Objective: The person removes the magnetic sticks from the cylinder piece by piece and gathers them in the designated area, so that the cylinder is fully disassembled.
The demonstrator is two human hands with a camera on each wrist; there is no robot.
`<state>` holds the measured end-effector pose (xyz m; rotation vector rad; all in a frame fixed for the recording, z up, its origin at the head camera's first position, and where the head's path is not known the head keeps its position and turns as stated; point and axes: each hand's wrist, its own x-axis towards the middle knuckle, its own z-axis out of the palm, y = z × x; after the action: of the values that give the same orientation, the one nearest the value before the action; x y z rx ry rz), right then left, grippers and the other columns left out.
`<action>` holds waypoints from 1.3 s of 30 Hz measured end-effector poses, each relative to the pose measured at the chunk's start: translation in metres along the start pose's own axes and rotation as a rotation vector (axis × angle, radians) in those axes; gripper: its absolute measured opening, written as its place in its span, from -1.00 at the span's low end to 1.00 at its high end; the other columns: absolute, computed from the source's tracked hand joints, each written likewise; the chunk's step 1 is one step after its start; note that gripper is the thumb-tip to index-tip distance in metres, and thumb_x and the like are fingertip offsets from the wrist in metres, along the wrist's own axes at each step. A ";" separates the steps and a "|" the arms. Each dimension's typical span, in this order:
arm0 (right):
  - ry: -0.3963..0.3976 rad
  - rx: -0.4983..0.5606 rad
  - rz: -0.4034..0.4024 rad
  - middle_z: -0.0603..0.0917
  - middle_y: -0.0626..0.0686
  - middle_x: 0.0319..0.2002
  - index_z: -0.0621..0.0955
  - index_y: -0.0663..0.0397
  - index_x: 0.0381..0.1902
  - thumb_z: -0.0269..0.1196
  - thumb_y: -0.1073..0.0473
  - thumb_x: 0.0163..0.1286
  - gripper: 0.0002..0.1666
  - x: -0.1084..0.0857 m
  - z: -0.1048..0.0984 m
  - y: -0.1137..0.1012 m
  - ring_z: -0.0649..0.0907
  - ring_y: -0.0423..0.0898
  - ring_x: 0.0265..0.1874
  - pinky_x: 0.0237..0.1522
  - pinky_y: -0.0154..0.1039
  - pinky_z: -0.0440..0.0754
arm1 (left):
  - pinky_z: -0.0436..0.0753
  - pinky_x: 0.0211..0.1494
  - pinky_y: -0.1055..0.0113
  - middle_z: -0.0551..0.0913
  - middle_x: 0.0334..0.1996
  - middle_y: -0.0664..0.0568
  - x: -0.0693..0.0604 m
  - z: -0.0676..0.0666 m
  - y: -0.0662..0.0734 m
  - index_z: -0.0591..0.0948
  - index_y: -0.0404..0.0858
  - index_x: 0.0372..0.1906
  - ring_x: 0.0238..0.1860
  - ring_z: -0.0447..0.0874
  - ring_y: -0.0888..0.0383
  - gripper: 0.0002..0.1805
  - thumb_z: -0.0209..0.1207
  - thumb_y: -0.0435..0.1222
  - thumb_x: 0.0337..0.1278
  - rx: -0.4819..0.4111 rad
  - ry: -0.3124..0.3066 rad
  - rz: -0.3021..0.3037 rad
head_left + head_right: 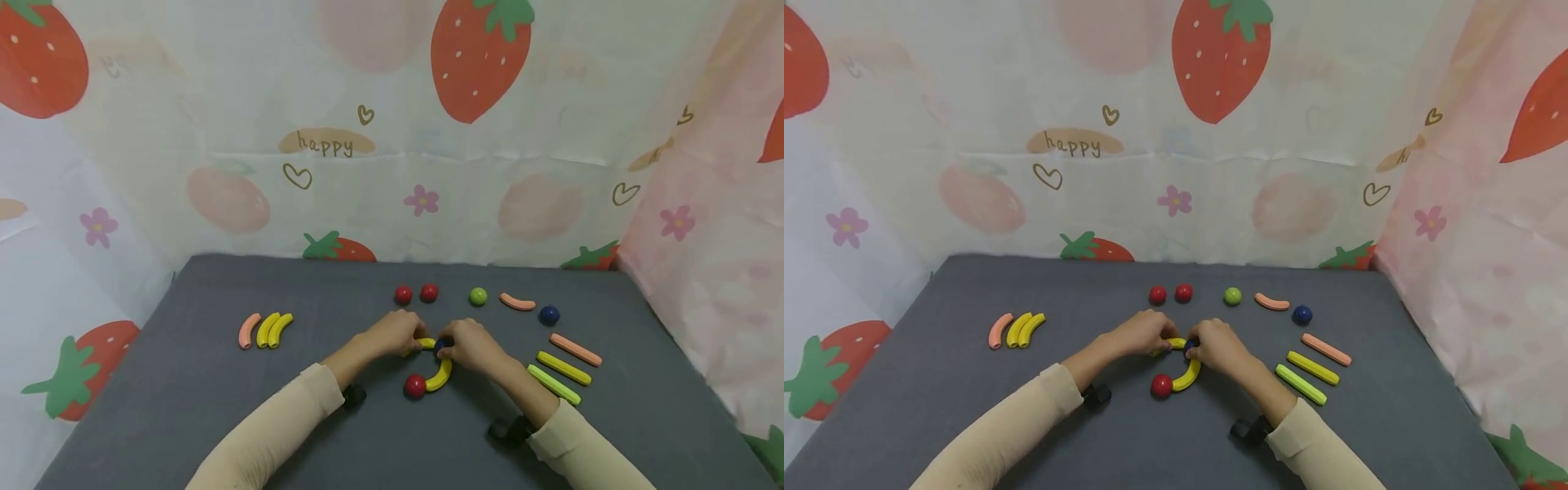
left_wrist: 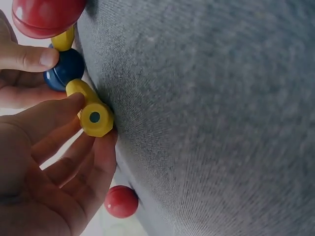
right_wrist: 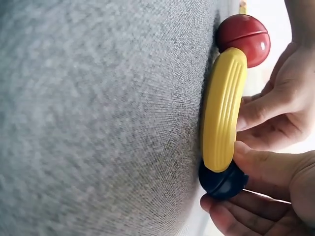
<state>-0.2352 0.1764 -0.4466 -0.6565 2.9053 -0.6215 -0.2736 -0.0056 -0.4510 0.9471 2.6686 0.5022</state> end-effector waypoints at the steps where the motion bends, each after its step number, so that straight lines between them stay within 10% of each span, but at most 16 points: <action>1: -0.002 -0.006 -0.001 0.72 0.04 -0.30 0.75 0.17 -0.19 0.43 0.20 0.18 -0.76 0.000 0.002 -0.001 0.57 -0.19 -0.41 -0.36 -0.29 0.55 | 0.56 -0.34 0.42 0.77 -0.26 0.07 -0.001 0.001 0.000 0.77 -0.15 -0.17 -0.45 0.60 0.25 -0.86 0.28 -0.29 0.19 -0.001 -0.005 -0.007; 21: 0.037 -0.022 -0.008 0.75 0.13 -0.21 0.75 0.21 -0.16 0.43 0.21 0.16 -0.72 -0.002 0.003 -0.003 0.69 0.00 -0.26 -0.20 -0.09 0.65 | 0.44 -0.54 0.43 0.65 -0.59 0.07 -0.004 0.002 0.004 0.74 -0.23 -0.48 -0.66 0.45 0.25 -0.88 0.34 -0.28 0.10 -0.031 0.069 -0.183; 29: 0.031 -0.017 0.005 0.74 0.16 -0.15 0.74 0.23 -0.13 0.41 0.22 0.19 -0.71 -0.003 0.000 0.000 0.70 0.07 -0.14 -0.08 0.00 0.65 | 0.45 -0.47 0.36 0.66 -0.63 0.03 -0.016 -0.013 -0.020 0.73 -0.24 -0.55 -0.65 0.43 0.22 -0.84 0.30 -0.33 0.11 -0.070 0.125 -0.275; 39: 0.031 -0.022 0.020 0.73 0.14 -0.20 0.74 0.21 -0.15 0.42 0.21 0.18 -0.72 -0.003 0.004 -0.001 0.67 0.03 -0.21 -0.12 -0.01 0.62 | 0.65 -0.11 0.16 0.73 -0.09 -0.10 -0.046 -0.031 -0.067 0.72 -0.29 -0.05 -0.20 0.68 0.04 -0.73 0.29 -0.28 0.15 -0.169 0.135 -0.421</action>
<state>-0.2317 0.1750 -0.4496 -0.6255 2.9475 -0.6045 -0.2874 -0.0908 -0.4437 0.2991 2.7780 0.6954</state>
